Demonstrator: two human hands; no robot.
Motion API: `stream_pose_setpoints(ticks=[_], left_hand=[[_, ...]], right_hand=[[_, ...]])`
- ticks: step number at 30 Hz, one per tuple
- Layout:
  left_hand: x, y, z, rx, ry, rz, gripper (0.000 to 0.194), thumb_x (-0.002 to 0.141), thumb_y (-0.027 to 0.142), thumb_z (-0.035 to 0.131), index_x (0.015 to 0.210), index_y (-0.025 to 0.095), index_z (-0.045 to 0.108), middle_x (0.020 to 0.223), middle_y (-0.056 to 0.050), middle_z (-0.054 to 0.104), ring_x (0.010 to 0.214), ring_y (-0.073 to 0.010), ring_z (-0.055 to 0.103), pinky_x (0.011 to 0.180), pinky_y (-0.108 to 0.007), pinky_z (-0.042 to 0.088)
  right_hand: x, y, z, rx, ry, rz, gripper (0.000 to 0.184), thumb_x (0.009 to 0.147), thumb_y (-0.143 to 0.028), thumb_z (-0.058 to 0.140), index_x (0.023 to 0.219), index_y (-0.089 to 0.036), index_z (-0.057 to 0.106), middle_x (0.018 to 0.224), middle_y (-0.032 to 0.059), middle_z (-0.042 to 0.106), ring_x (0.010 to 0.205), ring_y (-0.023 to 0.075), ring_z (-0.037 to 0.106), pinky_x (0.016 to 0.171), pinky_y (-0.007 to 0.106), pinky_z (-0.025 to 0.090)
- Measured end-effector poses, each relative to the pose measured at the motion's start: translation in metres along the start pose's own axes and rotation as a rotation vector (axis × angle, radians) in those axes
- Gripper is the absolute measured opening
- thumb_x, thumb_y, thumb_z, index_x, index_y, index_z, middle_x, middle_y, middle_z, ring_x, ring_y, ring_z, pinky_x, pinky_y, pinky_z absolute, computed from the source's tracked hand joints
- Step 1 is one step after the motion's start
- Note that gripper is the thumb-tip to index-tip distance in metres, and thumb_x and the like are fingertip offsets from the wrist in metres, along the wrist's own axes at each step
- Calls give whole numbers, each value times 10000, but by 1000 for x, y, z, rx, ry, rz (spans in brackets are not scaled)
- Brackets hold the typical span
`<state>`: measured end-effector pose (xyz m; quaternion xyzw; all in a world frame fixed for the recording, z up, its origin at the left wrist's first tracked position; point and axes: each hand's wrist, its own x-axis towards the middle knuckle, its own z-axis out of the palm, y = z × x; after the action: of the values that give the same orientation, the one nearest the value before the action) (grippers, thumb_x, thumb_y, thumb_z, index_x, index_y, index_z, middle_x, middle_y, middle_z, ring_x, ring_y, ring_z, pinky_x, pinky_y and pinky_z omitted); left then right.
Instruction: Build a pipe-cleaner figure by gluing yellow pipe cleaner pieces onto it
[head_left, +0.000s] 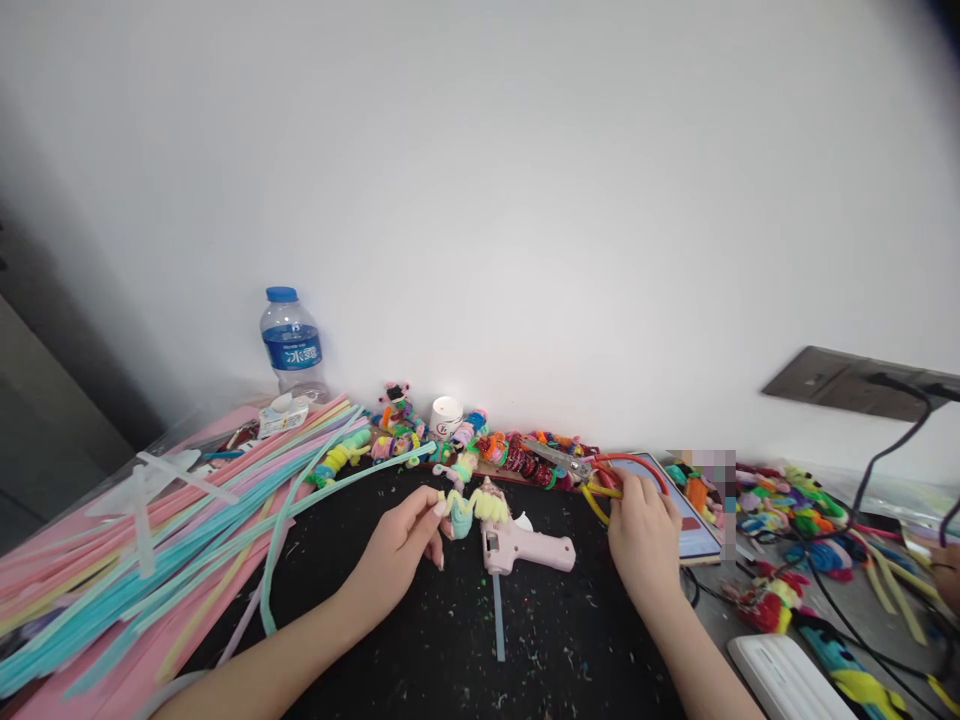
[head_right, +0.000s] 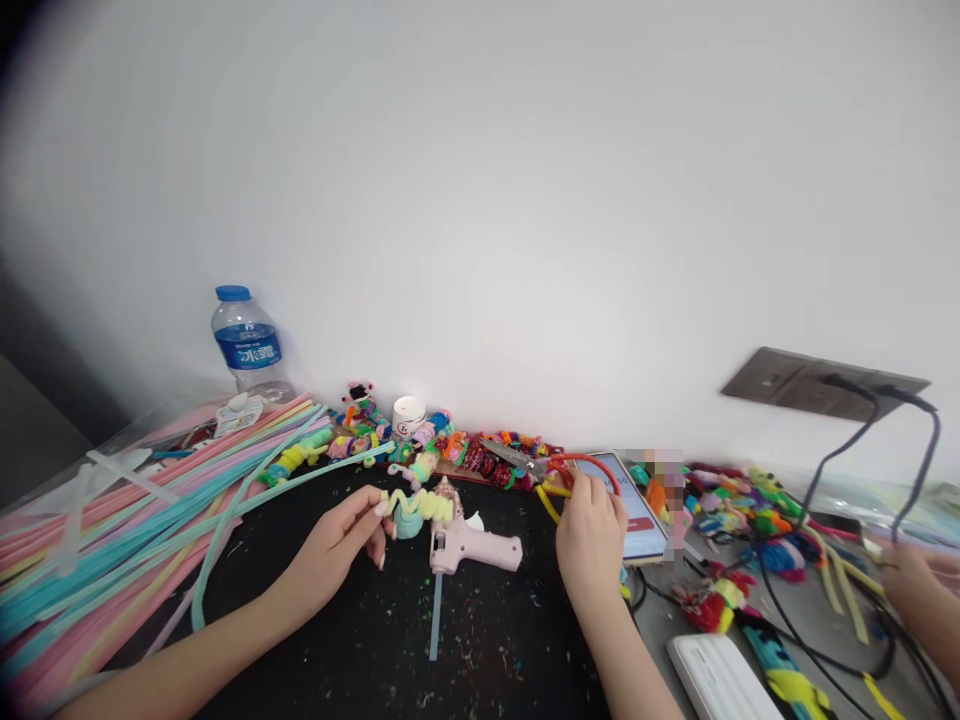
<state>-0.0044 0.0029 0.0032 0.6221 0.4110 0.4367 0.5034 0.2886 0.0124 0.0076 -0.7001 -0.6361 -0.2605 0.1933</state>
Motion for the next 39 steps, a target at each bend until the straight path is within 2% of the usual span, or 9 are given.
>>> stream_pose_setpoints(ticks=[4,9,13,16,22,28,32,35,39], left_hand=[[4,-2,-1,-63,88,-42,237,885,381,392,895,172,503,611,23,526,579,-135,548,543,-234,433],[5,-2,1,-334,-58,-207,268,846,427,461,982,199,494,1019,-53,553,829,-183,629,635,-278,514],[4,-6,2,-456,-101,-309,251,830,424,508,939,201,474,1077,-42,531,947,-211,629,790,-322,506],[6,-7,0,-469,-30,-295,246,830,419,509,933,204,447,1042,-31,531,957,-223,635,812,-318,501],[11,-2,-11,-290,327,-130,262,839,458,448,911,207,421,938,-9,532,874,-225,668,729,-296,533],[12,-5,-15,-247,412,-157,273,836,467,431,949,219,436,1124,-47,504,814,-211,684,705,-314,548],[14,-8,-15,-221,434,-174,285,827,473,439,933,208,437,989,-32,525,748,-195,681,600,-273,533],[15,-10,-16,-144,465,-160,280,831,470,434,908,201,449,822,-2,520,665,-164,641,489,-216,467],[12,-9,-17,10,490,-78,238,872,425,395,850,202,472,617,36,469,568,-130,507,491,-206,393]], right_hand=[[1,-3,-3,34,90,19,303,825,-99,349,1078,-149,508,976,105,580,980,257,509,917,380,281],[4,-5,-9,133,170,112,315,798,-126,356,1076,-164,499,976,117,568,970,275,512,882,404,288],[6,-8,-12,248,239,181,329,773,-156,359,1072,-149,495,981,133,568,970,288,511,856,415,303],[4,-14,-13,311,224,176,326,769,-169,357,1066,-145,489,985,134,570,971,286,510,854,415,305],[-2,-24,-14,442,193,141,343,773,-166,369,1106,-157,453,997,126,556,968,281,510,838,416,322],[-6,-28,-11,524,165,141,353,787,-181,388,1133,-157,453,1025,134,548,979,287,509,835,445,344],[-8,-30,-8,597,137,170,362,799,-213,410,1150,-133,450,1058,153,537,1006,289,500,839,445,380],[-10,-32,-7,668,108,198,365,807,-245,436,1153,-132,456,1075,156,536,1012,282,506,841,430,407],[-12,-36,-10,772,77,223,357,786,-264,476,1121,-142,476,1080,149,547,1000,271,521,852,429,420]])
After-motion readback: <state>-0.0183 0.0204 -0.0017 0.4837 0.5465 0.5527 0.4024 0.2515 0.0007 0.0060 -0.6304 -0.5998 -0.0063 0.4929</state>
